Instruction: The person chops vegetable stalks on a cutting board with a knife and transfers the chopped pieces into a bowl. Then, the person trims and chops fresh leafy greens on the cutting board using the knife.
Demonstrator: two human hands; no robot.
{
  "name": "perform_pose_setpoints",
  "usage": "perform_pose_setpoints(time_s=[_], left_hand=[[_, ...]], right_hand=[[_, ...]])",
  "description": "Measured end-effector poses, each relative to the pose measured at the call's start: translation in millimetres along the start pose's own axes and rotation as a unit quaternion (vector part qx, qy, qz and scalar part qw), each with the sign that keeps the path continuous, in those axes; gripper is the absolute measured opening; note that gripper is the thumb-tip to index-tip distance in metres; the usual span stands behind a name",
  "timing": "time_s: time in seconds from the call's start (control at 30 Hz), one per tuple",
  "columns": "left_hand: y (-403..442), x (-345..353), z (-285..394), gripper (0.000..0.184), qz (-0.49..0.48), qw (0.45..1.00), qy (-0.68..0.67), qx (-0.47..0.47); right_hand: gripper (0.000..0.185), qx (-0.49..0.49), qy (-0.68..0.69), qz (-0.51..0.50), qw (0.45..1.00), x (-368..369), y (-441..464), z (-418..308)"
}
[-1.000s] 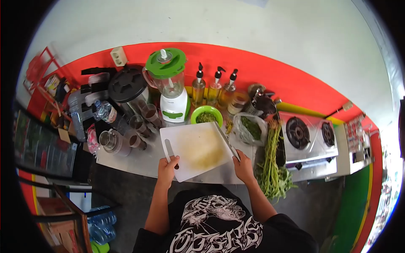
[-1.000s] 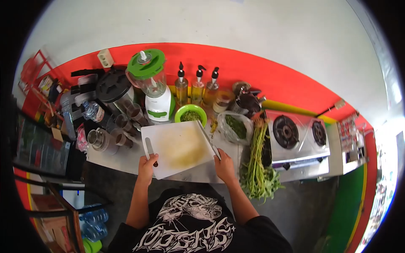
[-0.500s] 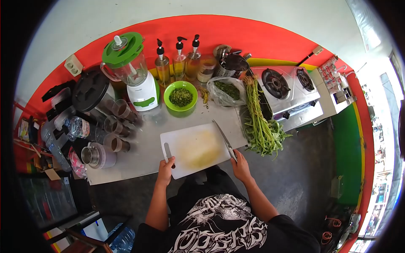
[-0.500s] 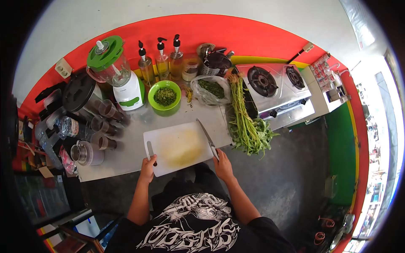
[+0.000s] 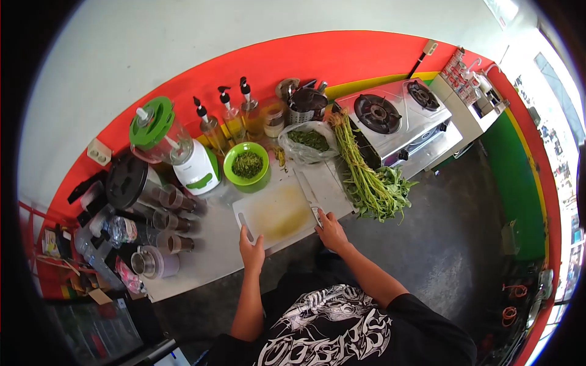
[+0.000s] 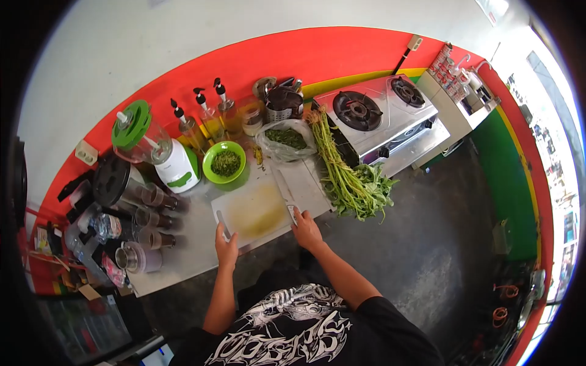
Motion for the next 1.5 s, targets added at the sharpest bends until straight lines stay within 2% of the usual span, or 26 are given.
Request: perform_pose_setpoints(time_s=[0.07,0.1,0.13,0.2,0.23,0.33,0.43,0.6,0.7,0.73,0.8,0.87,0.93,0.97,1.07,1.2,1.27,1.3,1.33,1.4,1.5], left_hand=[[0,13,-4,0.059,-0.04,0.998,-0.042,-0.007],[-2,19,5,0.051,-0.061,0.998,-0.004,-0.002],[0,27,12,0.051,-0.065,0.998,0.001,0.009],[4,44,24,0.038,-0.121,0.992,0.013,-0.029],[8,56,31,0.026,-0.143,0.989,-0.028,-0.031],[14,89,63,0.021,-0.208,0.978,-0.027,0.003],[27,132,79,0.018,-0.261,0.964,-0.038,0.027],[32,219,132,0.019,-0.337,0.94,-0.03,0.037],[40,282,149,0.024,-0.36,0.93,-0.069,0.015],[41,300,153,0.024,-0.349,0.934,-0.077,0.016],[46,330,156,0.032,-0.269,0.963,-0.01,-0.012],[48,348,156,0.039,-0.239,0.971,0.009,0.005],[44,361,164,0.041,-0.162,0.977,0.135,0.017],[43,367,166,0.041,-0.156,0.979,0.134,0.012],[43,375,164,0.042,-0.16,0.978,0.13,-0.018],[38,366,174,0.04,-0.164,0.982,0.087,-0.014],[40,366,166,0.033,-0.184,0.981,-0.052,-0.016],[37,365,173,0.027,-0.196,0.975,-0.099,-0.046],[39,366,171,0.027,-0.194,0.975,-0.097,-0.046],[40,365,170,0.025,-0.221,0.956,-0.177,-0.077],[38,365,173,0.024,-0.265,0.948,-0.168,-0.046]], right_hand=[[0.063,-0.008,0.012,0.007,1.0,-6,3,0],[0.062,-0.021,0.018,0.007,1.0,-10,5,-1],[0.062,-0.02,0.025,0.017,0.999,-14,6,1],[0.058,-0.034,0.03,0.049,0.998,-27,4,6],[0.058,-0.031,0.038,0.06,0.997,-37,7,12],[0.048,-0.03,0.088,0.091,0.992,-80,14,32],[0.021,-0.049,0.101,0.225,0.968,-131,32,51],[0.02,-0.065,0.082,0.278,0.955,-183,50,87],[0.028,-0.044,0.082,0.204,0.974,-188,68,113],[0.028,-0.056,0.078,0.198,0.975,-192,71,117],[0.03,-0.069,0.105,0.165,0.978,-198,78,122],[0.034,-0.085,0.116,0.152,0.978,-195,84,129],[0.039,-0.09,0.109,0.129,0.982,-198,86,133],[0.047,-0.09,0.106,0.111,0.984,-194,89,137],[0.051,-0.102,0.125,0.113,0.98,-191,97,148],[0.053,-0.094,0.161,0.112,0.976,-194,110,156],[0.055,-0.099,0.163,0.114,0.975,-196,116,157],[0.055,-0.104,0.172,0.106,0.974,-198,120,155],[0.056,-0.108,0.182,0.099,0.972,-198,123,153],[0.055,-0.106,0.196,0.096,0.97,-198,130,151],[0.049,-0.107,0.289,0.088,0.947,-190,148,150]])
Point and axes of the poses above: each hand's wrist, its own y-axis towards the middle knuckle, its own x-axis out of the palm, z = x × y, the point moved 2 cm from there along y, towards the middle knuckle, and after that the axes turned 6 degrees about -y, right-handed, at the moved point
